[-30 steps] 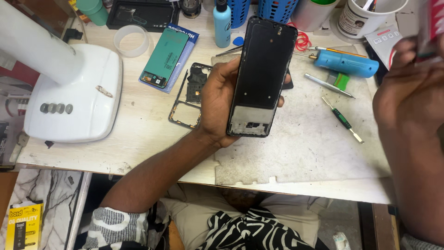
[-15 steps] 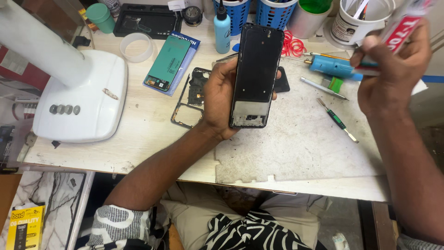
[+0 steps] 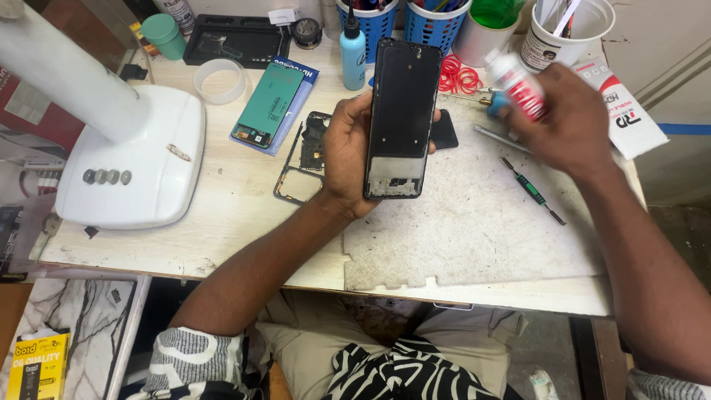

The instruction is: The person applies adhesive from a tube around the edge of a phone frame, then aligns a replacement screen onto the frame and presses it into place. They then work the assembled phone with their hands and use a pry tool to press and adjust the screen edges.

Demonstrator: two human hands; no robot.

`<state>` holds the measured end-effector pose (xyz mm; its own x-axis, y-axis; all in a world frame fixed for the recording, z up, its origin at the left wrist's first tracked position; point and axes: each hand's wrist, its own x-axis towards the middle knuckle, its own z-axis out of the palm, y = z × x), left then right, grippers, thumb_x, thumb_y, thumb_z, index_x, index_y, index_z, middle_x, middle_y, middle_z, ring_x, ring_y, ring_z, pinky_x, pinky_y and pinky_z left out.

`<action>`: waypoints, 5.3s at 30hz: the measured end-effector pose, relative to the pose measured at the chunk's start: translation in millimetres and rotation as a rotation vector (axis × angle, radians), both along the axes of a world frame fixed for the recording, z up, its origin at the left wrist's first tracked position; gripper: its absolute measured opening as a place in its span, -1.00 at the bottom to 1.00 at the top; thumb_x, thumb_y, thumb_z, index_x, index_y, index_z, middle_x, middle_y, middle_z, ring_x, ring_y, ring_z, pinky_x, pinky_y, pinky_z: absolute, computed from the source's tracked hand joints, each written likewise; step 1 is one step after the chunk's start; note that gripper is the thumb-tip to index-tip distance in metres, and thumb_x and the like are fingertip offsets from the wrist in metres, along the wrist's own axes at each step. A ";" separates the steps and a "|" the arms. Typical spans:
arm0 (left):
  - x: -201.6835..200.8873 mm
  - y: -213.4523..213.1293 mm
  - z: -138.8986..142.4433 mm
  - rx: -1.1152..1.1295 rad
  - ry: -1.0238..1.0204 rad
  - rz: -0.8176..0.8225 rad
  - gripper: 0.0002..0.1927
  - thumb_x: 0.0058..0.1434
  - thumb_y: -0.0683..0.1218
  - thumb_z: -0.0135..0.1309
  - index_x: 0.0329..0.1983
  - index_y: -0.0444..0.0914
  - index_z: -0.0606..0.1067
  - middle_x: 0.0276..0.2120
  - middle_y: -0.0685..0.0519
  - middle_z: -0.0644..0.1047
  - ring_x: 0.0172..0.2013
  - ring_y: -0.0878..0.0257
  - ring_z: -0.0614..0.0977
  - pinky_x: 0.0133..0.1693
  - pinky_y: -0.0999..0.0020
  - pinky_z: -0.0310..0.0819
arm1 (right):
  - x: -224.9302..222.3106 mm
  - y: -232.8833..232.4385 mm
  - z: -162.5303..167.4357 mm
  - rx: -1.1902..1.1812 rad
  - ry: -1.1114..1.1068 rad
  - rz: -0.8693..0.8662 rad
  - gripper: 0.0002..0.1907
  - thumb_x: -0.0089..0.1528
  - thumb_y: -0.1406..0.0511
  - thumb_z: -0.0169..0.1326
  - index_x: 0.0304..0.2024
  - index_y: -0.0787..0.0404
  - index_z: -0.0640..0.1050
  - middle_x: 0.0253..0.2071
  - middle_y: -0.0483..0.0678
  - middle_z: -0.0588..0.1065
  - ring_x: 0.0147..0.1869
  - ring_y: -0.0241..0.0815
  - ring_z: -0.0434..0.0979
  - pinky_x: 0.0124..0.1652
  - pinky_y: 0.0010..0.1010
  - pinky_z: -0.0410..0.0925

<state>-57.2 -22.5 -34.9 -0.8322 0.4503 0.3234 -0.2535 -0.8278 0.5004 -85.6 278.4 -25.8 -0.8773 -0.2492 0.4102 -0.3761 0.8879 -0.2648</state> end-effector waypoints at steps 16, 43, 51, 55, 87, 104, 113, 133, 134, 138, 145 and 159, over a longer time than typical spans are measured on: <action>13.1 36.0 -43.5 -0.180 -0.159 -0.072 -0.41 0.50 0.20 -0.35 0.23 -0.34 0.40 -0.10 -0.14 0.58 -0.23 0.10 0.67 -0.18 0.20 0.64 | 6.6 -16.3 0.6 0.263 0.037 0.038 -0.60 0.23 0.11 0.24 0.09 0.06 0.66 -0.05 0.00 0.54 0.10 -0.02 0.52 0.06 -0.14 0.42; 26.0 30.9 -32.9 -0.138 -0.050 0.174 -0.33 0.46 -0.15 -0.19 0.61 -0.19 -0.02 0.44 0.00 0.18 0.36 0.14 0.33 0.34 0.07 0.27 | 70.0 -102.5 34.9 -0.286 -0.528 0.169 0.20 -0.10 0.19 0.48 0.46 0.14 0.07 0.26 0.09 0.25 0.12 -0.03 0.56 -0.12 -0.26 0.56; 25.1 27.6 -32.3 -0.186 0.067 0.187 -0.23 0.38 -0.03 -0.06 0.60 -0.23 -0.03 0.43 -0.07 0.22 0.41 0.13 0.30 0.37 0.05 0.24 | 68.6 -91.7 39.9 -0.424 -0.574 0.224 0.17 -0.13 0.28 0.45 0.46 0.09 0.13 0.19 0.04 0.26 0.15 -0.06 0.50 -0.16 -0.28 0.61; 20.0 26.4 -31.3 -0.202 0.029 0.323 -0.35 0.39 0.04 -0.11 0.49 -0.27 0.15 0.31 -0.08 0.35 0.32 0.11 0.40 0.30 0.05 0.34 | 66.8 -83.6 46.7 -0.415 -0.574 0.305 0.12 -0.10 0.29 0.42 0.44 0.14 0.17 0.19 0.07 0.27 0.21 -0.04 0.45 -0.15 -0.23 0.58; -55.8 -108.1 53.4 -2.216 0.217 0.908 -0.07 -0.07 0.12 0.48 0.31 -0.30 0.36 0.17 -0.21 0.45 0.15 -0.11 0.50 0.12 0.00 0.44 | 56.6 -70.9 41.9 0.014 -0.351 0.570 -0.29 0.15 0.11 0.25 0.32 0.13 0.38 0.14 0.03 0.46 0.27 0.02 0.39 0.21 -0.14 0.29; -56.2 -102.8 49.9 -2.291 0.576 1.267 0.02 -0.16 0.00 0.55 0.37 -0.30 0.32 0.08 -0.13 0.51 0.11 -0.05 0.51 -0.01 -0.02 0.50 | 61.1 -77.2 53.5 -0.160 -0.373 0.563 -0.40 0.19 0.16 0.23 0.28 0.08 0.45 0.15 -0.05 0.50 0.18 -0.11 0.49 0.14 -0.26 0.39; -57.0 -110.9 51.6 -2.246 0.350 1.003 0.03 -0.05 0.08 0.50 0.42 -0.27 0.25 0.24 -0.15 0.42 0.24 -0.07 0.40 0.15 -0.14 0.34 | 61.7 -77.9 52.7 -0.167 -0.417 0.564 -0.39 0.19 0.15 0.22 0.29 0.07 0.44 0.16 -0.06 0.50 0.17 -0.13 0.52 0.11 -0.28 0.43; -58.8 -104.7 53.8 -2.041 0.724 1.461 0.02 -0.07 0.04 0.49 0.42 -0.29 0.25 0.10 -0.17 0.51 0.06 -0.06 0.55 0.04 0.03 0.49 | 57.4 -76.4 46.3 -0.196 -0.398 0.605 -0.42 0.20 0.17 0.22 0.27 0.09 0.46 0.16 -0.06 0.52 0.17 -0.13 0.55 0.09 -0.29 0.46; -58.8 -103.9 53.1 -1.986 0.761 1.498 0.00 -0.02 0.03 0.48 0.44 -0.28 0.25 0.11 -0.15 0.52 0.06 -0.04 0.56 0.05 0.06 0.52 | 57.5 -75.7 45.1 -0.221 -0.385 0.600 -0.42 0.21 0.19 0.21 0.28 0.10 0.45 0.16 -0.06 0.53 0.18 -0.14 0.56 0.09 -0.29 0.45; -48.9 -83.6 50.1 -1.710 1.011 1.583 -0.03 0.12 0.04 0.48 0.49 -0.27 0.22 0.13 -0.14 0.50 0.08 -0.03 0.60 0.07 0.13 0.61 | 54.5 -74.1 34.4 -0.429 -0.351 0.549 -0.46 0.28 0.24 0.18 0.31 0.17 0.44 0.18 -0.01 0.51 0.21 -0.17 0.56 0.12 -0.31 0.47; 2.1 -14.8 35.2 -1.491 1.306 1.270 -0.07 0.10 0.08 0.46 0.43 -0.31 0.28 0.14 -0.16 0.50 -0.05 -0.01 0.63 -0.03 0.11 0.62 | 44.3 -66.4 10.0 -1.163 -0.429 0.463 -0.57 0.40 0.32 0.07 0.28 0.38 0.43 0.05 0.10 0.57 0.04 -0.12 0.64 0.00 -0.31 0.58; 30.1 -10.8 37.0 -1.029 0.662 0.529 -0.26 0.33 0.09 0.25 0.44 -0.34 0.29 0.13 -0.09 0.58 0.06 0.24 0.67 0.06 0.32 0.64 | 58.2 -45.0 11.8 -1.266 -0.330 0.462 -0.78 0.40 0.46 0.10 0.03 0.55 0.50 -0.28 0.23 0.58 -0.30 -0.03 0.67 -0.24 -0.28 0.59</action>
<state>-27.0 -33.3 2.1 -0.8002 0.4056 0.4419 0.5113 0.0760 0.8561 -27.4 233.4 -14.1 -0.9175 -0.1588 0.3647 -0.3301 -0.2074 -0.9209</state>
